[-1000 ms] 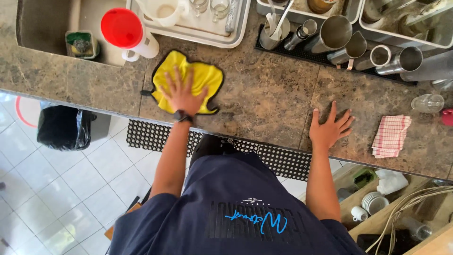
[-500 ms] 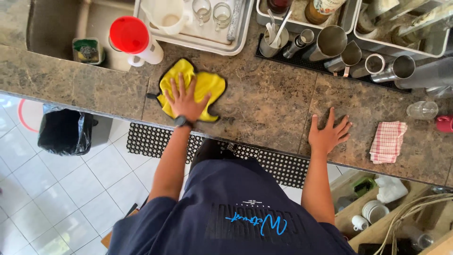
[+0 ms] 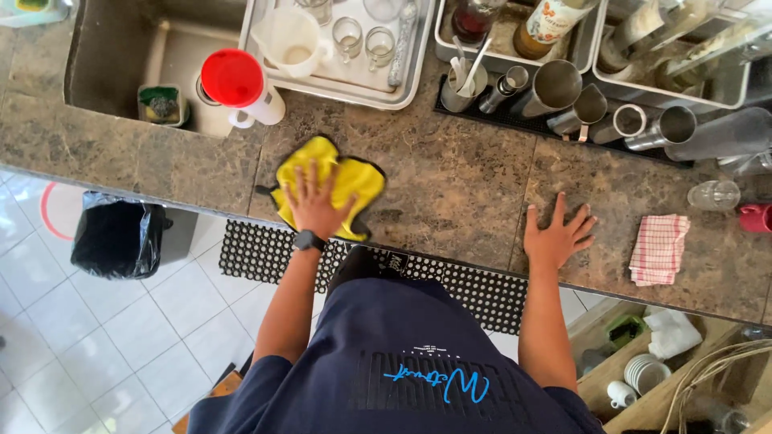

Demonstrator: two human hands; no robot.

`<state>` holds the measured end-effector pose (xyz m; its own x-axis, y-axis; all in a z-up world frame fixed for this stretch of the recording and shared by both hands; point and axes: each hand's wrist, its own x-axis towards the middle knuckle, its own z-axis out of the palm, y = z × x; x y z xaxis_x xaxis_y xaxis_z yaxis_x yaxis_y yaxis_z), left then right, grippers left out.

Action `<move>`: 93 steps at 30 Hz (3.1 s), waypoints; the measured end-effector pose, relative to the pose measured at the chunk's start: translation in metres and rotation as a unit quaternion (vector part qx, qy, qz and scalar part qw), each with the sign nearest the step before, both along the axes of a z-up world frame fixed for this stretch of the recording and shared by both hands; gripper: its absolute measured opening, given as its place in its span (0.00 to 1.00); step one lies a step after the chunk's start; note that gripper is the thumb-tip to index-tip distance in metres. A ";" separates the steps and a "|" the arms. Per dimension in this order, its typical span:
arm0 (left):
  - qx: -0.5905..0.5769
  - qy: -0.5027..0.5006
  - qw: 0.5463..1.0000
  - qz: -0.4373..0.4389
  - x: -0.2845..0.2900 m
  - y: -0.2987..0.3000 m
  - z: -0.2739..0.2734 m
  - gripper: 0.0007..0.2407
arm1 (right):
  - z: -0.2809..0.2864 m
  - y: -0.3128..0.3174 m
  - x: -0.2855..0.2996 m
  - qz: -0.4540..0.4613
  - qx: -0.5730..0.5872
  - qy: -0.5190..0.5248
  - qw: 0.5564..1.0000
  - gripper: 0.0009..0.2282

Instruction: Cleaning a cafe counter using a yellow microfiber cloth.

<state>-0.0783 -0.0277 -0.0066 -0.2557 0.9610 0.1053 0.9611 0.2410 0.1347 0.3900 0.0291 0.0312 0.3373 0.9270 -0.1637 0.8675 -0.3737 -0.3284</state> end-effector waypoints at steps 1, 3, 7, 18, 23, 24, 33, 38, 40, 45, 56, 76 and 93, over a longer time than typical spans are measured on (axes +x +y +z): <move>0.003 0.000 1.000 -0.002 0.002 0.009 0.001 0.32 | -0.005 -0.003 0.001 -0.002 0.003 0.000 1.000 0.31; -0.035 -0.003 0.997 0.066 0.006 0.027 0.003 0.36 | -0.012 -0.003 0.002 0.011 0.013 -0.013 1.000 0.32; 0.028 0.022 0.992 0.118 0.085 0.057 -0.027 0.40 | -0.006 0.001 -0.002 0.030 0.020 -0.010 0.999 0.32; -0.088 0.015 0.995 0.047 0.009 0.018 0.010 0.33 | -0.031 0.010 -0.027 0.167 0.107 0.003 0.980 0.27; -0.032 0.024 0.994 0.106 0.045 0.065 -0.005 0.31 | -0.027 0.010 -0.027 0.169 0.109 -0.014 0.979 0.28; -0.015 0.032 0.994 0.100 0.063 0.071 -0.007 0.30 | -0.028 0.007 -0.026 0.176 0.103 -0.022 0.979 0.29; -0.034 -0.042 0.977 -0.208 0.124 0.015 0.014 0.32 | -0.036 0.006 -0.027 0.171 0.170 0.010 0.970 0.26; -0.089 -0.063 0.990 -0.094 0.091 0.019 0.019 0.29 | 0.004 -0.001 -0.109 0.281 0.285 0.066 0.914 0.21; -0.124 -0.129 0.980 -0.091 0.089 0.025 -0.015 0.28 | 0.001 -0.009 -0.153 0.355 0.357 0.147 0.851 0.20; 0.048 -0.556 0.807 -0.194 0.072 0.019 0.015 0.22 | -0.022 -0.022 -0.230 0.411 0.036 0.208 0.887 0.37; 0.028 -0.060 0.995 -0.072 -0.001 -0.026 0.023 0.25 | -0.030 -0.043 -0.127 0.392 0.006 0.026 0.920 0.30; 0.053 -0.021 0.997 -0.061 0.005 -0.024 0.026 0.26 | 0.028 0.011 -0.107 0.111 -0.039 0.012 0.993 0.34; 0.034 -0.042 0.997 -0.061 0.012 -0.022 0.046 0.25 | 0.026 0.036 -0.102 0.253 -0.136 -0.081 0.955 0.37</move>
<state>-0.0664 -0.0495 0.0397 -0.1475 0.9769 0.1550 0.9674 0.1098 0.2282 0.2879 0.0646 0.0571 -0.1002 0.9088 -0.4050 0.9907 0.0536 -0.1247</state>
